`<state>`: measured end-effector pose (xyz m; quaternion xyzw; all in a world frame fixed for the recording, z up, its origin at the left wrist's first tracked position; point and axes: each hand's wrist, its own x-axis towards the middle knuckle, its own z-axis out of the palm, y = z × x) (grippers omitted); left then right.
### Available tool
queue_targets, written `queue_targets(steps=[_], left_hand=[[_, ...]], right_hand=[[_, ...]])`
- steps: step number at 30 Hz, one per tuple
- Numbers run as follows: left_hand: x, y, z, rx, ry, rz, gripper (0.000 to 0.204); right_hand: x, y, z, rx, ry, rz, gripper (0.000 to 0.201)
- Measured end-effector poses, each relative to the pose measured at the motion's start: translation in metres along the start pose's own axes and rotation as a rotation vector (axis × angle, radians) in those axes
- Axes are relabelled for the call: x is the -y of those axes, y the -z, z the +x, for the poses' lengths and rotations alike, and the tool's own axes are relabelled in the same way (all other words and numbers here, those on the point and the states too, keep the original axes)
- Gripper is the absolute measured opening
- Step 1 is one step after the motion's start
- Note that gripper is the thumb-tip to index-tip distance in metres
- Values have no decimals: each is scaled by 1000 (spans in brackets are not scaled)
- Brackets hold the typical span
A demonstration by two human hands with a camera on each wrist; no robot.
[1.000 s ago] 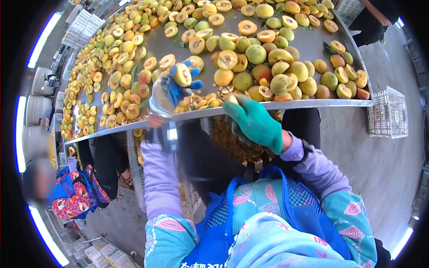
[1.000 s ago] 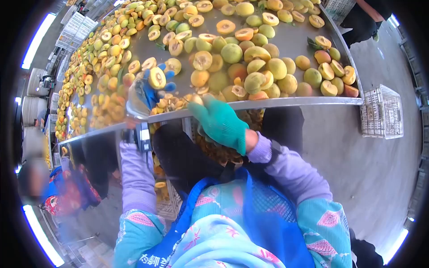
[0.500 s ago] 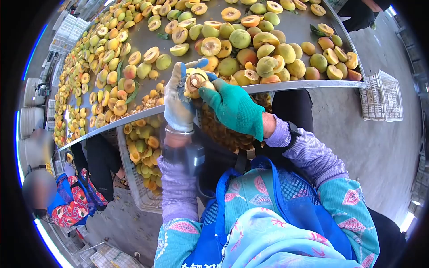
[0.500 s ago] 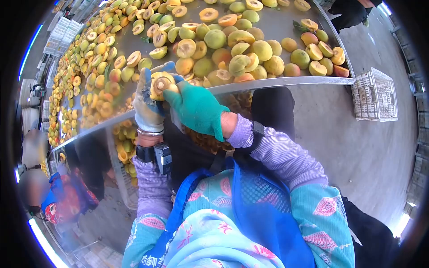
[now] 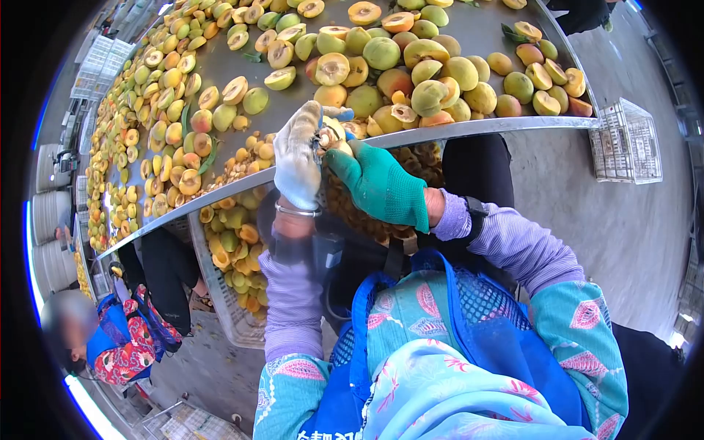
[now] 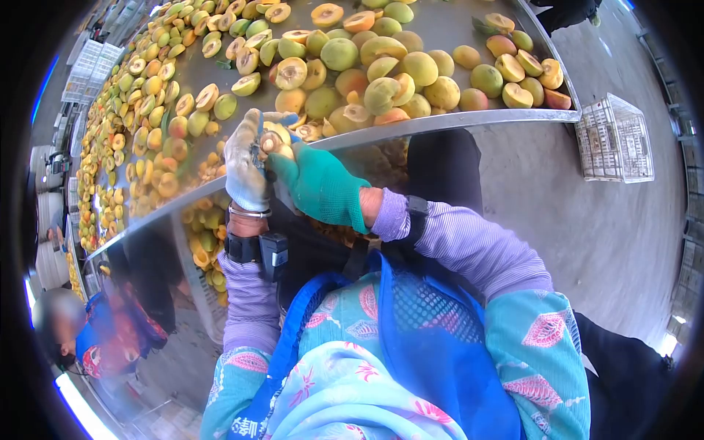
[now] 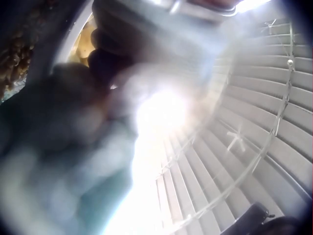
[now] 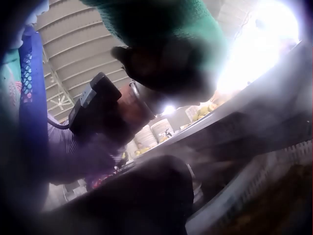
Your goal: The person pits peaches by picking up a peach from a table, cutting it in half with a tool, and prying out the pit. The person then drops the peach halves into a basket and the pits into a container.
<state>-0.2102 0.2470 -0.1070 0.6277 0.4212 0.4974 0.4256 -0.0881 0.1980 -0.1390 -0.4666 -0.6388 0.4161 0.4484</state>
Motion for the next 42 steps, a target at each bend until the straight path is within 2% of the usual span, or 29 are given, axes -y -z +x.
queue_targets(steps=[2,5,6,8,11,12,13,14,15,16,17,20,23,24,26,27,28,31,32,33,34,35,36,37,38,39,40,41,42], left_hand=[[0,-3,-2,11,-32,-13,39],[1,-6,-3,-8,-12,-131,36],[-6,-7,0,-24,-20,-144,35],[-12,-22,-3,-236,69,-331,34],[-3,-22,-11,-208,163,-270,35],[-1,-15,-8,-117,255,-320,36],[0,-8,-5,-27,351,-361,37],[-1,-7,-3,25,370,-401,39],[-2,-7,2,77,382,-440,41],[-1,-7,6,66,464,-459,38],[0,-7,10,99,445,-426,39],[12,-4,17,205,415,-375,42],[2,2,15,348,629,-533,43],[3,3,18,396,553,-502,49],[-4,-6,9,205,602,-661,51],[-11,-7,5,108,620,-733,51],[-13,0,2,150,559,-687,46],[9,17,-13,59,546,-981,46],[14,25,-18,-220,484,-882,39],[14,44,-21,-365,434,-734,40],[11,76,-33,-448,407,-520,42],[9,110,-45,-456,422,-204,43],[5,143,-57,-391,489,226,44],[-1,163,-57,-228,554,731,45],[-8,168,-47,-107,578,1115,47],[3,174,-33,-21,470,1414,48],[-6,157,-6,-96,538,1321,49],[-13,135,28,-168,600,1225,50],[2,122,56,-165,536,1245,50]], right_hand=[[5,-2,-3,7,-137,123,23],[5,-5,-5,-34,-7,117,20],[12,0,-4,58,-121,178,20],[30,14,1,174,-285,294,23],[37,12,-4,160,-398,465,34],[37,12,-6,167,-460,538,39],[41,20,-5,232,-590,641,43],[43,24,-5,296,-714,747,47],[43,23,-5,278,-722,780,50],[42,21,-5,261,-728,814,53],[40,17,-6,243,-735,852,57],[34,7,-11,229,-695,1339,48],[34,7,-11,399,-659,1530,46],[29,4,-12,481,-623,1709,46],[17,1,-8,669,-536,2047,45],[19,0,-5,733,-519,2110,45],[20,-1,-3,803,-501,2173,45],[26,-8,-7,937,-521,2266,46],[24,-11,-9,990,-505,2263,47],[22,-12,-8,1056,-483,2250,47],[20,-6,-16,1034,-592,2153,50],[6,2,-24,966,-773,1902,52],[-16,8,-32,879,-913,1645,53],[-27,9,-35,771,-1031,1389,54],[-22,7,-36,734,-1039,1234,55],[-13,10,-35,695,-1047,1072,56],[-3,13,-35,656,-1059,909,57],[6,16,-34,618,-998,827,56],[15,19,-30,576,-929,742,56]])
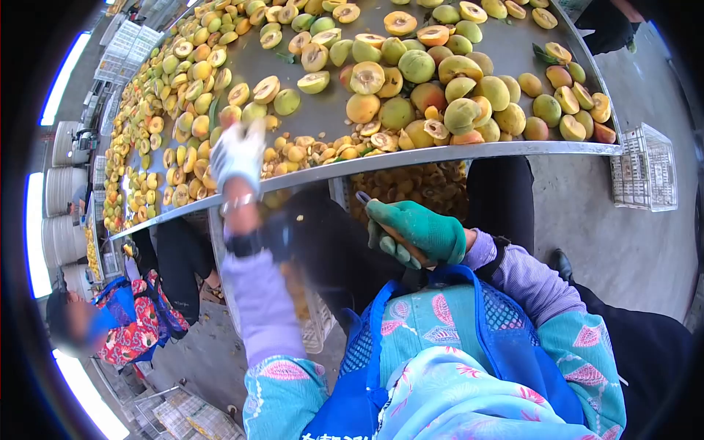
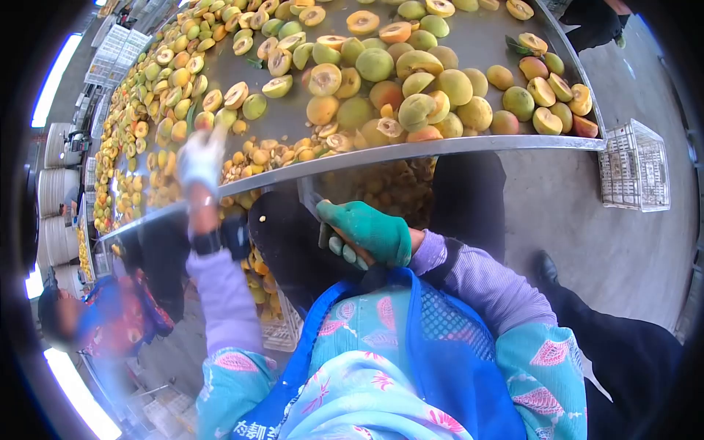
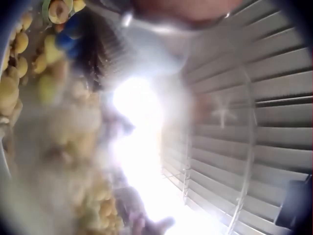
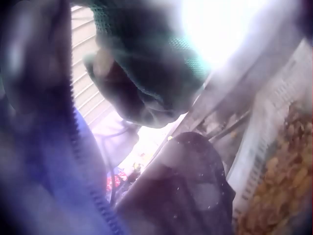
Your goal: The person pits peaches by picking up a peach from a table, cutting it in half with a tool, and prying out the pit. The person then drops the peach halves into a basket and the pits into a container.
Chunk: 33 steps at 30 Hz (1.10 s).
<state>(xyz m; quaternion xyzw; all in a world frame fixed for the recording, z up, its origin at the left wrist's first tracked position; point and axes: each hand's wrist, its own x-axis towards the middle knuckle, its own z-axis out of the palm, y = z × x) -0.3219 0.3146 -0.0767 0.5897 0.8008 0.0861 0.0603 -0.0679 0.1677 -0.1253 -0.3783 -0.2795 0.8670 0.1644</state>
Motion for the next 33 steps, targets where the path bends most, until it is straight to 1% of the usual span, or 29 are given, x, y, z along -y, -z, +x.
queue_targets(steps=[1,2,4,5,8,9,10,11,12,13,14,15,16,17,19,21,22,23,25,26,27,29,30,32,33], left_hand=[[-11,-27,30,-28,-98,48,50],[-22,-53,60,-61,-194,99,51],[-29,-75,86,25,-326,175,54],[-29,-79,96,136,-319,157,56],[-21,-63,83,385,-229,-264,52],[-13,-54,66,491,-246,-646,49],[-5,-45,48,643,-207,-1110,45],[3,-37,30,805,-144,-1477,41],[-1,-31,5,659,-301,-1329,41],[-8,-38,-11,564,-328,-1339,42],[-14,-45,-27,467,-353,-1343,43],[-19,-61,-39,411,-254,-1506,44],[-29,-53,-51,573,-106,-1722,45],[-39,-45,-63,709,87,-1928,47],[-40,-54,-69,727,-61,-1884,46],[-49,-56,-78,539,-84,-1742,49],[-54,-56,-82,447,-94,-1666,50],[-55,-57,-83,416,-110,-1638,48],[-58,-57,-84,349,-138,-1583,45],[-63,-55,-90,210,-152,-1525,41],[-64,-51,-90,216,-182,-1432,40],[-63,-47,-88,229,-238,-1246,38],[-60,-50,-83,276,-263,-1217,36],[-62,-53,-89,40,-413,-990,35],[-64,-53,-88,22,-423,-997,36]], right_hand=[[10,-5,-5,-59,69,-78,55],[21,-9,-11,-118,49,-115,54],[25,-8,-14,-120,123,-91,52],[27,-6,-16,-120,158,-80,51],[34,-1,-12,-239,249,-89,49],[46,-6,-14,-329,270,-142,44],[46,-3,-2,-394,436,-304,41],[44,-2,9,-430,568,-439,39],[42,0,20,-484,698,-576,37],[42,-1,28,-511,794,-690,36],[39,-2,35,-542,843,-760,36],[35,-2,42,-578,890,-830,35],[30,-2,49,-619,893,-859,35],[25,-1,53,-662,898,-890,36],[24,-4,49,-670,932,-871,37],[26,-9,43,-648,870,-760,36],[24,-8,44,-655,945,-807,36],[21,-7,47,-660,1021,-854,36],[20,-7,47,-639,1067,-890,36],[20,-7,46,-615,1038,-879,36],[20,-7,45,-592,1007,-866,36],[24,-8,42,-529,856,-701,41],[26,-7,41,-497,782,-621,43],[22,-9,44,-362,641,-389,48],[22,-10,45,-294,571,-276,51]])
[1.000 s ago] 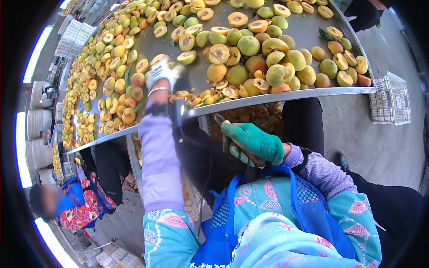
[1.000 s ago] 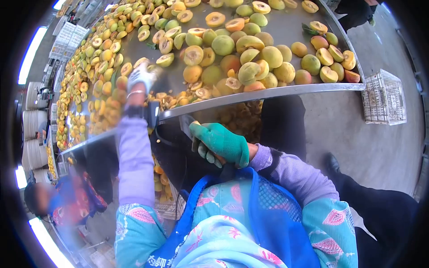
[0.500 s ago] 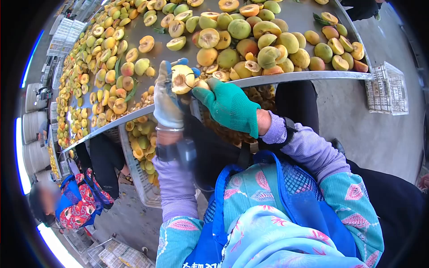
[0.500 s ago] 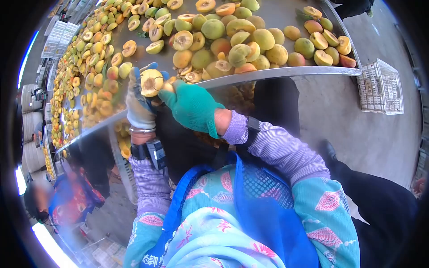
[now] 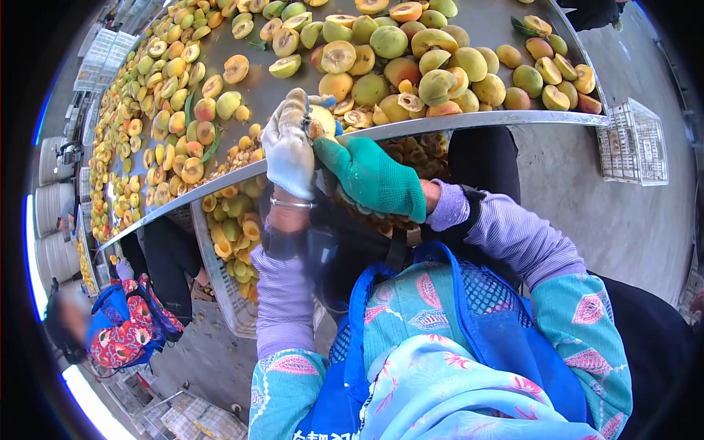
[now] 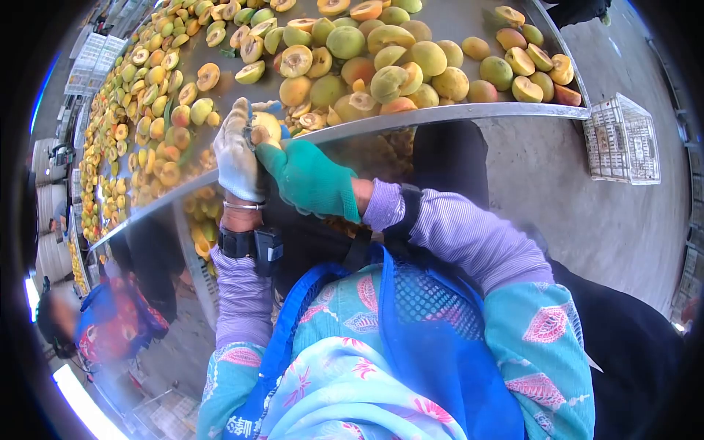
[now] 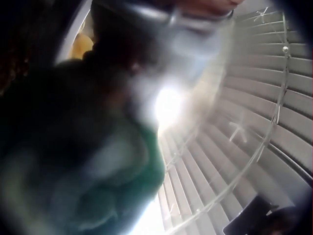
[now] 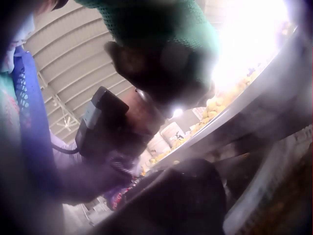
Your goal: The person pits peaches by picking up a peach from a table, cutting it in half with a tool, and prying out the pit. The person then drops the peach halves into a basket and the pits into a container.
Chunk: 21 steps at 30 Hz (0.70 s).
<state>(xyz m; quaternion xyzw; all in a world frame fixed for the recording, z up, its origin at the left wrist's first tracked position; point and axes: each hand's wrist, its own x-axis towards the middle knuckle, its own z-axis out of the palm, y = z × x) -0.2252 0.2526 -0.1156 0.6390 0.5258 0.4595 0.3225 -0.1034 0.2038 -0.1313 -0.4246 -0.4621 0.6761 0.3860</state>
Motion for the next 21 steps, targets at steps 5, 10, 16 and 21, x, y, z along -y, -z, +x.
queue_targets(steps=[5,10,16,21], left_hand=[[-4,-1,4,138,223,-421,39],[-10,1,7,424,432,-934,39],[7,48,-29,-194,514,-769,39],[19,161,-28,178,563,949,49]], right_hand=[[25,-4,-25,161,-266,500,49],[6,-5,-18,789,-303,1549,47],[9,1,-31,956,-299,1456,46],[-22,26,-45,479,-688,690,50]])
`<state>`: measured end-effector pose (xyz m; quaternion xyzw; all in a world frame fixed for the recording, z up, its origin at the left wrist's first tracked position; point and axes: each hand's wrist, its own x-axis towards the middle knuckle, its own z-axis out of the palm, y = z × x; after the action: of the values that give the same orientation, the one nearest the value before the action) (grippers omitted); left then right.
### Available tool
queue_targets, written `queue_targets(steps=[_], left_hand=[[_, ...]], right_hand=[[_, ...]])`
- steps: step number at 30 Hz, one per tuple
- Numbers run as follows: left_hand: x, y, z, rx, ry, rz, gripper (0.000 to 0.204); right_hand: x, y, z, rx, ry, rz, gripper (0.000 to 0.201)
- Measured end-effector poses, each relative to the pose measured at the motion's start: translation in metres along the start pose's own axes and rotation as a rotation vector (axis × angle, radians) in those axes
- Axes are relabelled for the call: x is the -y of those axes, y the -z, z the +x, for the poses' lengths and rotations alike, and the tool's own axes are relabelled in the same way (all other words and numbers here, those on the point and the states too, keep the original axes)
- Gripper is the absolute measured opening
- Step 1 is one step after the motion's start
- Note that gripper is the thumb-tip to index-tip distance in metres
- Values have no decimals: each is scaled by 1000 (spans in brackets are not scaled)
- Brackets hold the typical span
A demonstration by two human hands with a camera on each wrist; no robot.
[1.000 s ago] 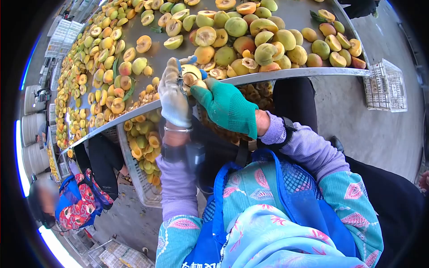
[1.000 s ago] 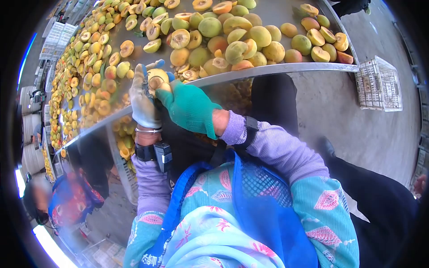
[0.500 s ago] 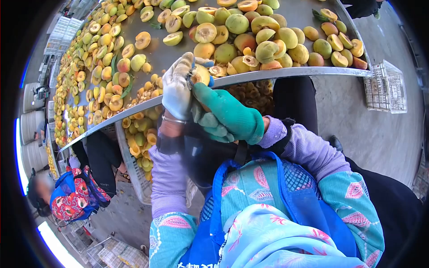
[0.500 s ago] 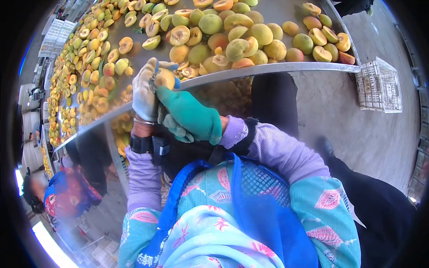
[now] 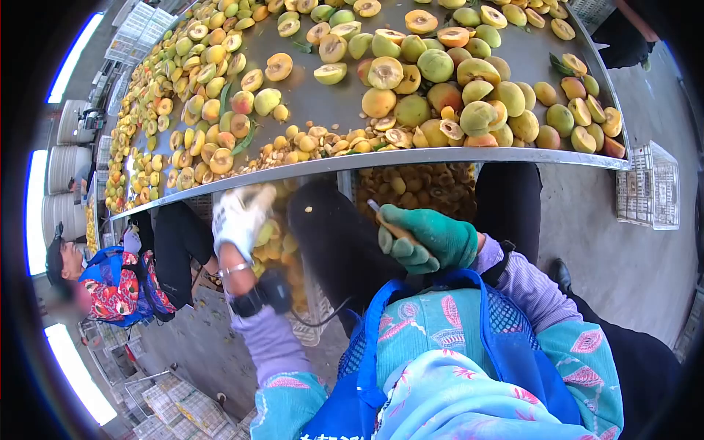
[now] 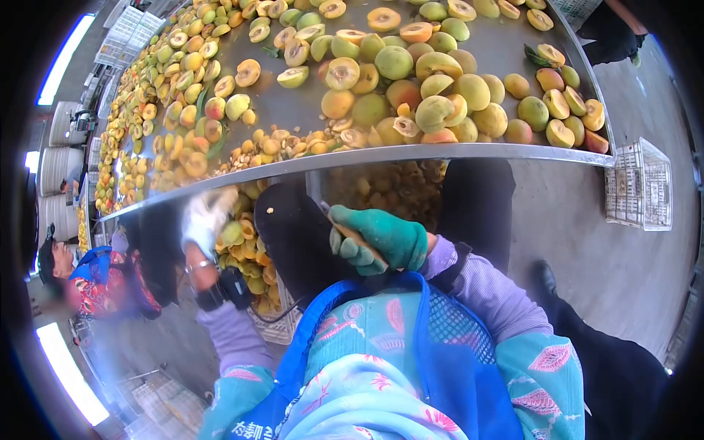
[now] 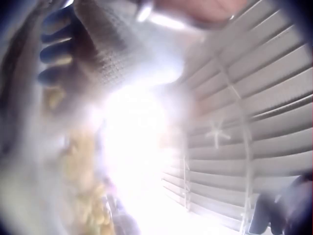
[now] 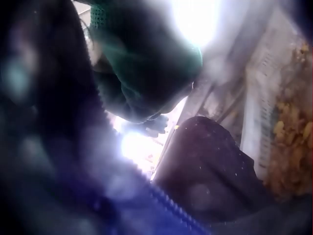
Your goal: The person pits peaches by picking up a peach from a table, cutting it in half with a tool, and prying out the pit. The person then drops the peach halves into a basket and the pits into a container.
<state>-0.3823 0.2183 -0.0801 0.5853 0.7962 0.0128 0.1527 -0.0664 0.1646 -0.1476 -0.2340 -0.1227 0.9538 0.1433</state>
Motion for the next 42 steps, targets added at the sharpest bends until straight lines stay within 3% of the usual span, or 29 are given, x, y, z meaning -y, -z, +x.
queue_targets(steps=[2,5,6,8,10,12,15,18,21,23,28,31,33,35,38,42], left_hand=[[-27,1,51,-171,-32,1,58],[-125,-9,123,-166,88,-272,72],[-139,-40,173,-190,-34,-143,68],[-160,-65,202,-86,-201,-70,62],[-177,-61,186,166,-273,-174,60],[-163,-57,152,300,-243,-671,52],[-134,-62,95,283,-401,-1186,39],[-144,-54,32,334,-293,-1511,39],[-144,-70,18,368,-280,-1656,41],[-151,-70,7,295,-313,-1616,43],[-156,-76,-3,47,-543,-1397,44],[-157,-72,-4,150,-410,-1524,45],[-157,-73,-2,79,-453,-1421,45],[-160,-71,-4,53,-455,-1374,44],[-167,-63,-10,68,-425,-1366,41],[-171,-67,-9,-8,-430,-1273,37]], right_hand=[[6,-17,2,-119,32,-203,52],[21,-40,-3,-308,137,-393,53],[20,-38,-3,-313,249,-438,53],[30,-38,-6,-420,330,-501,53],[46,-36,-16,-506,406,-573,50],[59,-35,-12,-644,528,-626,40],[61,-20,23,-764,845,-930,30],[52,-8,44,-851,1171,-1384,22],[40,-14,36,-793,1167,-1333,14],[36,-25,28,-714,1082,-1074,14],[31,-19,26,-829,1250,-1362,17],[32,-22,24,-827,1307,-1378,18],[31,-20,24,-844,1339,-1496,20],[30,-7,25,-911,1398,-1810,24],[35,-7,15,-781,1174,-1887,37],[33,1,21,-763,1266,-2022,34]])
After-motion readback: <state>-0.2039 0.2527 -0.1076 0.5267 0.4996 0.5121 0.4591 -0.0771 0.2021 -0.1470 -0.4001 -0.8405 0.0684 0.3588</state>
